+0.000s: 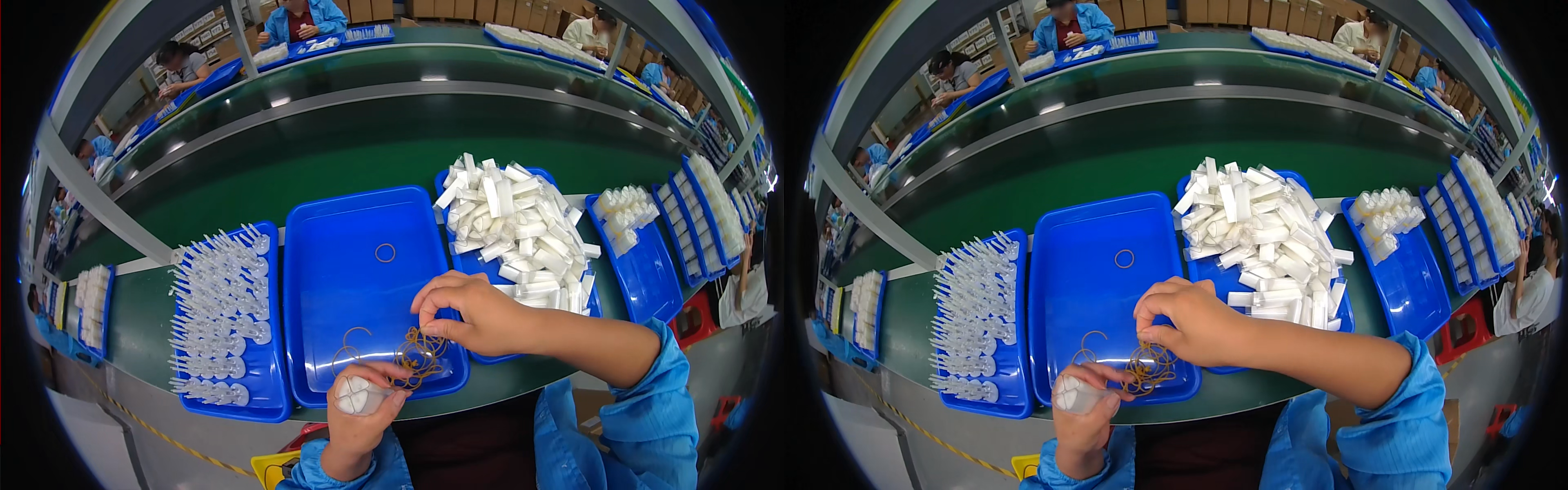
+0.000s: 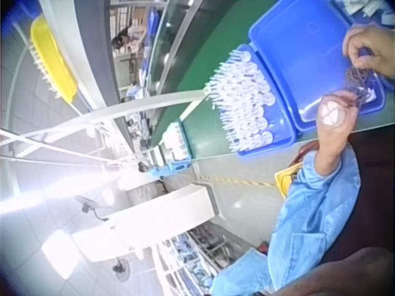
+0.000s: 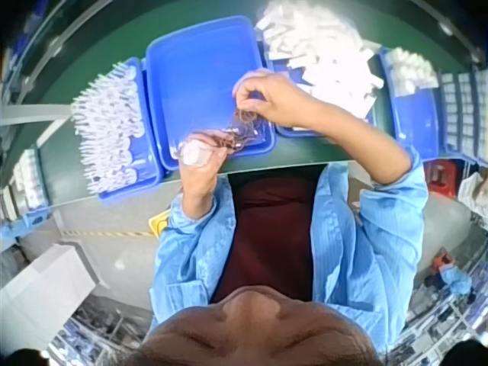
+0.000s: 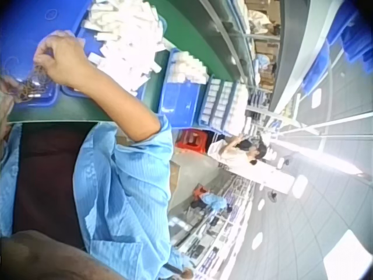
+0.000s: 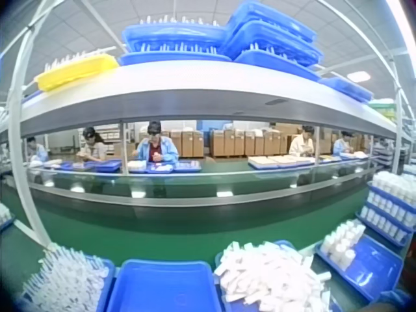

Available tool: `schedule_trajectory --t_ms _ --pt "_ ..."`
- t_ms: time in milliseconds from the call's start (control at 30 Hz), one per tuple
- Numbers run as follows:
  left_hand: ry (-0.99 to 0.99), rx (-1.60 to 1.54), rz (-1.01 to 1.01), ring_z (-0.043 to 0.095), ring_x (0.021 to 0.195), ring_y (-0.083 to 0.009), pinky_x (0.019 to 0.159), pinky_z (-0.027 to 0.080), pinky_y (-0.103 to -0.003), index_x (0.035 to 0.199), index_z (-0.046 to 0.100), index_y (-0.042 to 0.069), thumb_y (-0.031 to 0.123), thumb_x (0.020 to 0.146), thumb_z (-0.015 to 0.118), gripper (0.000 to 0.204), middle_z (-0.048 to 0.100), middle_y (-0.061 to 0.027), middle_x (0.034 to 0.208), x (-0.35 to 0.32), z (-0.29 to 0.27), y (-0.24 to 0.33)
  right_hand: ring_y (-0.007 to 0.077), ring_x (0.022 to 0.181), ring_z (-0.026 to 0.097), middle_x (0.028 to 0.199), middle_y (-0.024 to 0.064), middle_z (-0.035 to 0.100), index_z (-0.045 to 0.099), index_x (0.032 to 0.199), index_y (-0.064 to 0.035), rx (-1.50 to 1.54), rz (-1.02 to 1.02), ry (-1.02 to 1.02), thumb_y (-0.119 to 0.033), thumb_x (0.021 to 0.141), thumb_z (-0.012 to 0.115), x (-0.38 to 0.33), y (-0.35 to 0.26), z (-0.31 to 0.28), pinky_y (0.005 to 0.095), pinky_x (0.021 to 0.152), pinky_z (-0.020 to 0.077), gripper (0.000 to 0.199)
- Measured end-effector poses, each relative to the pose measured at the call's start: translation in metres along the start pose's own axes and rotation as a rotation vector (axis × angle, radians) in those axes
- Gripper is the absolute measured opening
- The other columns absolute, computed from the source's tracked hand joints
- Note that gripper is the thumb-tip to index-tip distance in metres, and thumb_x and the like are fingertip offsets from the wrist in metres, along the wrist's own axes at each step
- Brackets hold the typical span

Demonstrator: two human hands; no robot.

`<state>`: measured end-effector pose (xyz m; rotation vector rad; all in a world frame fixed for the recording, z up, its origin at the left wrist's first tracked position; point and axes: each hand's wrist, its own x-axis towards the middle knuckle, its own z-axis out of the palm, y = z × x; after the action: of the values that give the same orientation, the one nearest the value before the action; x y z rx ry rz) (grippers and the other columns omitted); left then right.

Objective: Assemble small white spray bottles by inserting tubes and securing them with rubber bands on an assembly line.

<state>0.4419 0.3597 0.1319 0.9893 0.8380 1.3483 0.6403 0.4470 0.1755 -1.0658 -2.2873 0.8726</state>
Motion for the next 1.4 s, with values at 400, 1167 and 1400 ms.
schedule_trajectory --t_ms 400,1167,1400 --pt "-0.722 -0.961 -0.379 0.056 0.063 -0.0213 0.056 0.047 -0.029 0.087 0.051 0.004 -0.003 0.071 0.067 0.024 0.050 -0.0085 0.075 -0.006 0.014 -0.001 0.0279 0.082 0.054 0.082 0.0085 0.056 0.056 0.082 -0.0061 -0.087 -0.328 0.232 -0.010 0.076 0.066 -0.042 -0.021 0.012 0.0344 0.073 0.0405 0.012" --pt "-0.390 -0.366 -0.178 0.055 0.066 -0.0128 0.058 0.045 -0.022 0.136 -0.030 0.019 -0.012 0.071 0.060 0.115 0.056 -0.0090 0.074 0.006 0.042 0.001 0.0320 0.083 0.064 0.118 0.0210 0.052 0.033 0.134 0.0020 1.675 -0.404 -0.118 -0.008 0.091 0.041 -0.137 -0.017 0.032 0.0407 0.072 0.0465 0.045" --pt "-0.558 0.638 0.486 0.054 0.072 -0.0188 0.068 0.046 -0.030 0.133 -0.032 0.008 -0.003 0.069 0.071 0.121 0.051 -0.0136 0.092 0.004 0.054 -0.026 0.0206 0.081 0.067 0.113 0.0138 0.060 0.049 0.127 -0.0065 0.788 0.249 -0.068 -0.007 0.078 0.068 -0.107 -0.037 -0.016 0.0249 0.061 0.0537 0.052"
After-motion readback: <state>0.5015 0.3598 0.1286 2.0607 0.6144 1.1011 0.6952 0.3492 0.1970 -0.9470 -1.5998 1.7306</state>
